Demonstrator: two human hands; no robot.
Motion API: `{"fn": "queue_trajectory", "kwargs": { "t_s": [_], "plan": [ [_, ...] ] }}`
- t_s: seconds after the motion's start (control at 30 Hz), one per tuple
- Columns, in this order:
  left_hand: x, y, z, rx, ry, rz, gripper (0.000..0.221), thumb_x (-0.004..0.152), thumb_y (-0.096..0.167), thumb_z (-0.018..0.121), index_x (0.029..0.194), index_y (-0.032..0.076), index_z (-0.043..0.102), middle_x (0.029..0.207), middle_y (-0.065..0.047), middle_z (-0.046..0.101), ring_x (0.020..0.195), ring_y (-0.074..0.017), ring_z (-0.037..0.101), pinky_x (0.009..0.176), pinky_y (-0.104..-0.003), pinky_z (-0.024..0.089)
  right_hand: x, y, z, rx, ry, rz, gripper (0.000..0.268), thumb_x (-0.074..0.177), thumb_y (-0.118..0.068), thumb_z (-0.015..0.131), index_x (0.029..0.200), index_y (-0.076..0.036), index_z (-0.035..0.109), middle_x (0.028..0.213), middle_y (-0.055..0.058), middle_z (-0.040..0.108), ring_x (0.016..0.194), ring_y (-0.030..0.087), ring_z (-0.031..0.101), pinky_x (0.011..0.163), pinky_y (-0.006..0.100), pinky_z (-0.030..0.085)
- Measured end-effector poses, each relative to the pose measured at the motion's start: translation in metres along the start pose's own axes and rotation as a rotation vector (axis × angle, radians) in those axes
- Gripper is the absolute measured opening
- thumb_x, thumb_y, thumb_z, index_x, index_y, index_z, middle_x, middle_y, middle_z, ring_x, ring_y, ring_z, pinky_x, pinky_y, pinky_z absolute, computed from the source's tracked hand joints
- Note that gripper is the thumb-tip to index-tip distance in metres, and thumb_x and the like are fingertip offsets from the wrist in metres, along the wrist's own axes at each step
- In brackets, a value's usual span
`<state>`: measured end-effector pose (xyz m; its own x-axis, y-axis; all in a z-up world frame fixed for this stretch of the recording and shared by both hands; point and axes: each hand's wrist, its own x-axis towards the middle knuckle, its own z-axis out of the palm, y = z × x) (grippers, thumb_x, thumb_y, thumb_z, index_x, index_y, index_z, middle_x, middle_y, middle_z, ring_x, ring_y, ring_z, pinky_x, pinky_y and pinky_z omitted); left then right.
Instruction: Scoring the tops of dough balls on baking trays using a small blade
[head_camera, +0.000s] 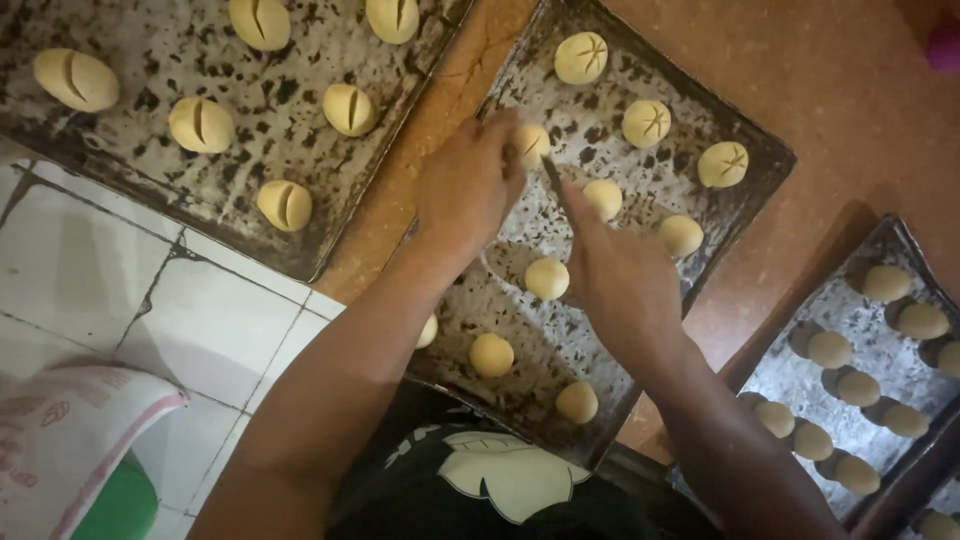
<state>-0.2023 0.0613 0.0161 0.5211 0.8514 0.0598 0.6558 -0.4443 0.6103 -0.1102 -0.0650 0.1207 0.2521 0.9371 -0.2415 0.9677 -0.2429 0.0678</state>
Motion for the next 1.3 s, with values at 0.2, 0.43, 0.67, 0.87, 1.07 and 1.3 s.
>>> {"fn": "queue_trajectory", "kwargs": {
  "t_s": [0.2,0.43,0.67,0.87,1.07,1.3],
  "plan": [
    [-0.002,0.006,0.016,0.022,0.106,-0.029,0.042,0.081,0.036,0.071,0.113,0.013,0.056,0.096,-0.01,0.064,0.087,-0.0354,0.069,0.073,-0.05,0.055,0.043,0.007,0.031,-0.009,0.302,-0.112,0.062,0.088,-0.014,0.061,0.148,-0.018,0.048,0.065,0.011,0.067,0.055,0.032,0.068,0.049,0.048,0.051],
    [0.002,0.001,-0.002,-0.045,0.086,0.033,0.032,0.086,0.033,0.07,0.114,0.025,0.06,0.092,-0.001,0.062,0.082,-0.0275,0.071,0.068,-0.044,0.056,0.003,0.001,-0.019,0.133,-0.159,-0.002,0.063,0.09,-0.013,0.056,0.151,-0.016,0.04,0.068,0.012,0.069,0.061,0.036,0.071,0.053,0.05,0.054],
    [0.01,0.018,-0.026,-0.1,-0.18,-0.051,0.043,0.089,0.027,0.07,0.124,0.01,0.052,0.105,-0.013,0.065,0.083,-0.0277,0.065,0.068,-0.047,0.05,0.032,-0.002,-0.014,0.225,-0.17,0.126,0.057,0.099,-0.008,0.043,0.154,-0.019,0.029,0.052,0.003,0.043,0.039,0.019,0.038,0.033,0.034,0.027],
    [0.009,0.011,-0.006,-0.026,-0.048,0.044,0.031,0.09,0.028,0.071,0.108,0.01,0.054,0.094,-0.014,0.064,0.073,-0.032,0.063,0.055,-0.046,0.046,0.046,0.004,0.004,0.207,-0.101,0.1,0.064,0.09,-0.003,0.047,0.15,-0.02,0.036,0.045,0.006,0.047,0.035,0.027,0.044,0.032,0.041,0.031],
    [0.008,0.012,-0.013,0.01,-0.037,0.104,0.04,0.086,0.02,0.076,0.117,0.007,0.054,0.107,-0.018,0.059,0.084,-0.0361,0.062,0.064,-0.046,0.05,-0.011,0.016,-0.05,0.301,-0.445,0.338,0.06,0.098,-0.019,0.04,0.156,-0.03,0.027,0.054,0.004,0.043,0.042,0.021,0.042,0.036,0.036,0.034],
    [-0.027,0.063,0.013,-0.064,-0.388,0.095,0.058,0.085,0.035,0.072,0.128,0.008,0.045,0.106,-0.016,0.059,0.088,-0.039,0.069,0.073,-0.053,0.058,-0.04,0.043,-0.022,0.13,-0.244,0.362,0.054,0.097,-0.03,0.043,0.149,-0.042,0.038,0.067,0.016,0.071,0.073,0.038,0.074,0.069,0.05,0.059]
  ]
}}
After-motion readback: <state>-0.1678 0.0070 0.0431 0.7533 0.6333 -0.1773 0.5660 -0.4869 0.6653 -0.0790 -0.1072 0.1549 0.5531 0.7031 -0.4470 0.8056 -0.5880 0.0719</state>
